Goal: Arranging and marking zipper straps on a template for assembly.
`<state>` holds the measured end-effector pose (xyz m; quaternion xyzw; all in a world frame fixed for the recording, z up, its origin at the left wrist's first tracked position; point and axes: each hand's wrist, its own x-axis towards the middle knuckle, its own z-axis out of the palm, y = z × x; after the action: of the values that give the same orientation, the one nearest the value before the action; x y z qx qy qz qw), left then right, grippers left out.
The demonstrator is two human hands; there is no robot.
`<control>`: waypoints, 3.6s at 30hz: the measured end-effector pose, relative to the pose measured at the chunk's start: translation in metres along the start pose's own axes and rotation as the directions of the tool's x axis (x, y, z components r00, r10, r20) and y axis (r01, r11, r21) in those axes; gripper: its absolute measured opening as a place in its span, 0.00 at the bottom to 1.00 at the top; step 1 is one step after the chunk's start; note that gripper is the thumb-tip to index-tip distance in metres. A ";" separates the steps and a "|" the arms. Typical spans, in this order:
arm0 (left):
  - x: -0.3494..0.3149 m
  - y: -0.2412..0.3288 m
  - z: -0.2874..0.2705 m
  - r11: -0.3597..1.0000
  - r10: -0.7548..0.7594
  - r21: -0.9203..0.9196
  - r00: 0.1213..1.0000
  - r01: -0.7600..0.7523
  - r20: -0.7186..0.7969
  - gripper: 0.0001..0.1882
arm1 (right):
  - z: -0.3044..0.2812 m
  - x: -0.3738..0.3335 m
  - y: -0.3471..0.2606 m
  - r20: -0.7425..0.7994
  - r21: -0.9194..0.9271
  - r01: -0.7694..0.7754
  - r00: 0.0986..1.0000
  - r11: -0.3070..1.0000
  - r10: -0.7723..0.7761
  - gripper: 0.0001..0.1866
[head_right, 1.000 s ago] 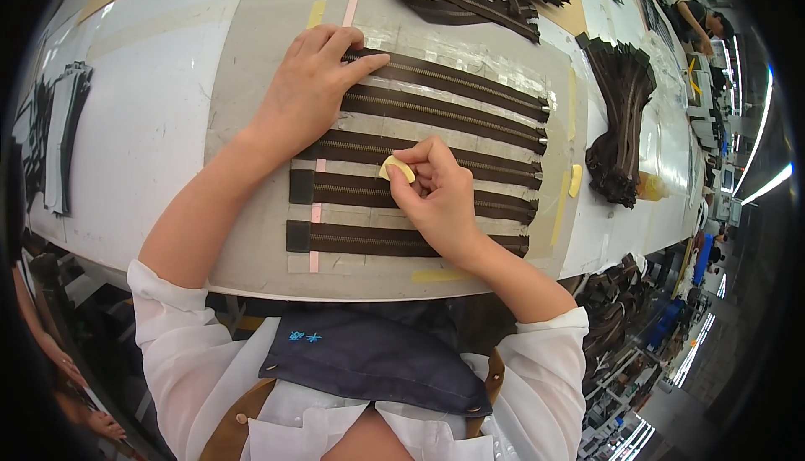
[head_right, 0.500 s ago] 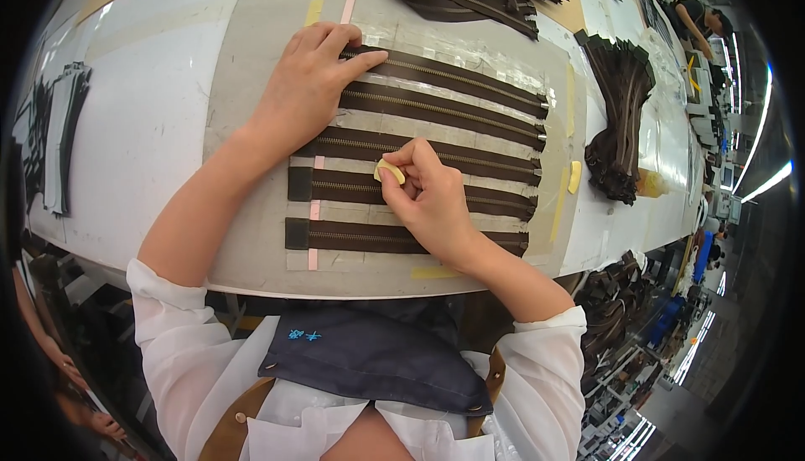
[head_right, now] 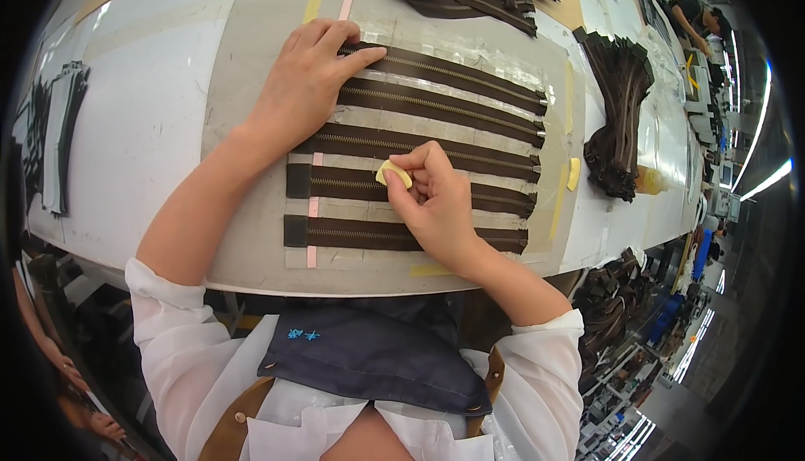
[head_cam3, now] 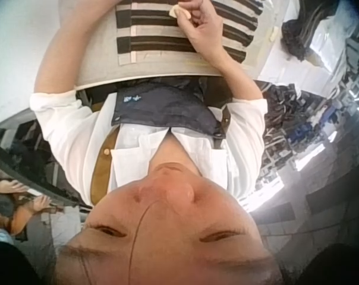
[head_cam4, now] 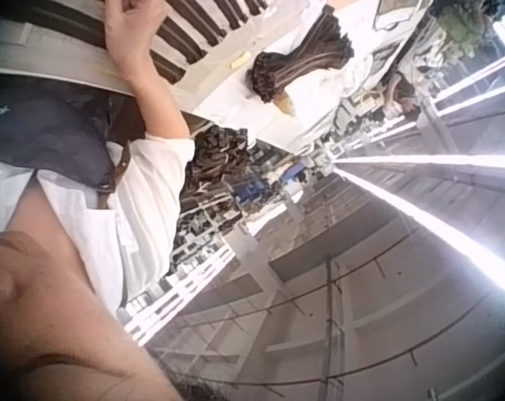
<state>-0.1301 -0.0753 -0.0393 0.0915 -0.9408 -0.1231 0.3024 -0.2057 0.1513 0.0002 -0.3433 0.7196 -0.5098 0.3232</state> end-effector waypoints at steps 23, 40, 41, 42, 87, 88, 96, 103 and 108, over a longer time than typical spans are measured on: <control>0.000 -0.001 0.001 1.000 0.010 0.012 1.000 -0.010 -0.028 0.23 | 0.002 -0.017 0.004 0.098 -0.218 0.045 0.995 0.975 -0.024 0.07; 0.001 -0.002 0.003 1.000 0.020 -0.001 0.999 -0.020 -0.049 0.23 | 0.003 -0.034 0.009 0.081 -0.364 0.354 0.934 0.862 -0.349 0.09; 0.001 -0.002 0.004 1.000 0.018 -0.002 0.999 -0.019 -0.047 0.23 | 0.003 -0.034 0.009 0.088 -0.373 0.376 0.924 0.848 -0.371 0.08; 0.001 -0.002 0.004 1.000 0.027 0.015 0.998 -0.026 -0.051 0.22 | 0.004 -0.034 0.008 0.089 -0.373 0.374 0.925 0.849 -0.369 0.08; 0.006 0.003 -0.010 1.000 0.012 0.001 0.999 -0.012 0.037 0.20 | 0.011 -0.069 0.009 0.112 -0.240 0.185 0.980 0.953 -0.162 0.09; 0.008 0.006 -0.015 0.998 -0.023 -0.046 0.990 0.030 0.137 0.21 | 0.011 -0.069 0.010 0.113 -0.239 0.184 0.981 0.953 -0.161 0.09; 0.008 0.008 -0.017 0.999 -0.028 -0.023 0.987 0.032 0.160 0.20 | 0.012 -0.070 0.011 0.111 -0.303 0.227 0.973 0.926 -0.202 0.09; 0.009 0.008 -0.019 0.999 -0.038 -0.026 0.981 0.044 0.191 0.21 | 0.010 -0.070 0.010 0.160 -0.330 0.290 0.955 0.898 -0.250 0.10; 0.006 0.002 -0.005 1.000 0.003 0.010 0.998 -0.004 0.066 0.20 | 0.002 -0.074 0.011 0.088 -0.041 -0.044 0.995 0.998 0.048 0.10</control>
<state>-0.1318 -0.0760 -0.0317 0.0873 -0.9510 -0.1205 0.2709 -0.1647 0.2142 -0.0020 -0.3552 0.7219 -0.4725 0.3598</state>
